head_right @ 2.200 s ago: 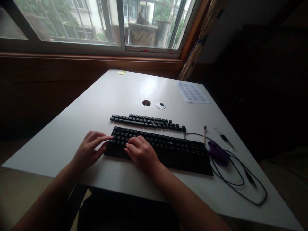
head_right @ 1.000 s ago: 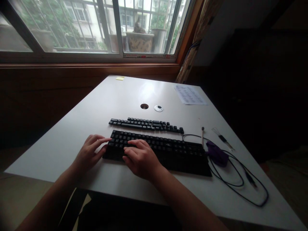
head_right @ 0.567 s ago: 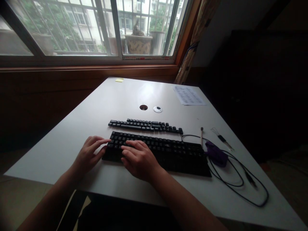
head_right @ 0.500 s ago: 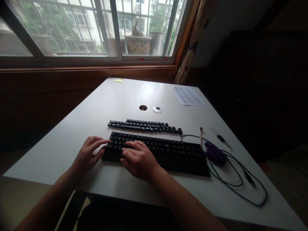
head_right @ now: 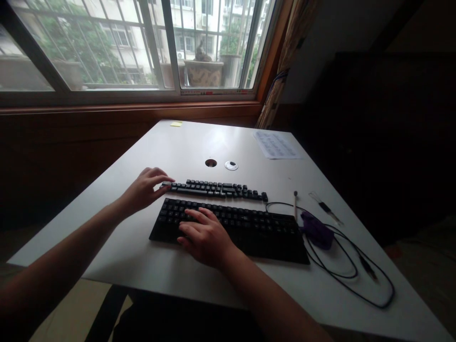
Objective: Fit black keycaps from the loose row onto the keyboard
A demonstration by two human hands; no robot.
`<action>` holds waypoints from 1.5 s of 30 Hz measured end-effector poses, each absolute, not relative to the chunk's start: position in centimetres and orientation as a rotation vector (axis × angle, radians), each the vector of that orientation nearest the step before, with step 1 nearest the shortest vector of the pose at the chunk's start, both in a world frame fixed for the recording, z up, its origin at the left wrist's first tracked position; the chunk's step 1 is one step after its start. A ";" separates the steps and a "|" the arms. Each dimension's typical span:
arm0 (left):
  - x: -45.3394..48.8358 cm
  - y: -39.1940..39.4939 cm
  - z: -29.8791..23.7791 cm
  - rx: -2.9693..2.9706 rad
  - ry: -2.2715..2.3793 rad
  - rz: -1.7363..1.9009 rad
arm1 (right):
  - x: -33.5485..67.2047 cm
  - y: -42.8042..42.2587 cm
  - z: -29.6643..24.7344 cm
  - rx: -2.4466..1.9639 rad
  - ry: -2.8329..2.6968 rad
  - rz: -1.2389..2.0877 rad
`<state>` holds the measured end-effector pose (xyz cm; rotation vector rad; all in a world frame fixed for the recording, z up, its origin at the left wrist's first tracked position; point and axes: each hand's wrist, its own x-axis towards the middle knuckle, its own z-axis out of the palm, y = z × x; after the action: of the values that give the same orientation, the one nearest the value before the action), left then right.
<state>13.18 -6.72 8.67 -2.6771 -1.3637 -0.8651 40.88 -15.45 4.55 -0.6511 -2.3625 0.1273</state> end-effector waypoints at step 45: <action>14.1 -0.1 7.5 -2.888 -1.275 -0.846 | 44.7 -13.1 6.4 -0.805 -1.906 0.101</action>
<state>14.06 -0.08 7.50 -2.8880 -1.2754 -0.8462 44.68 -13.15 6.38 -0.8049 -1.9059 0.1011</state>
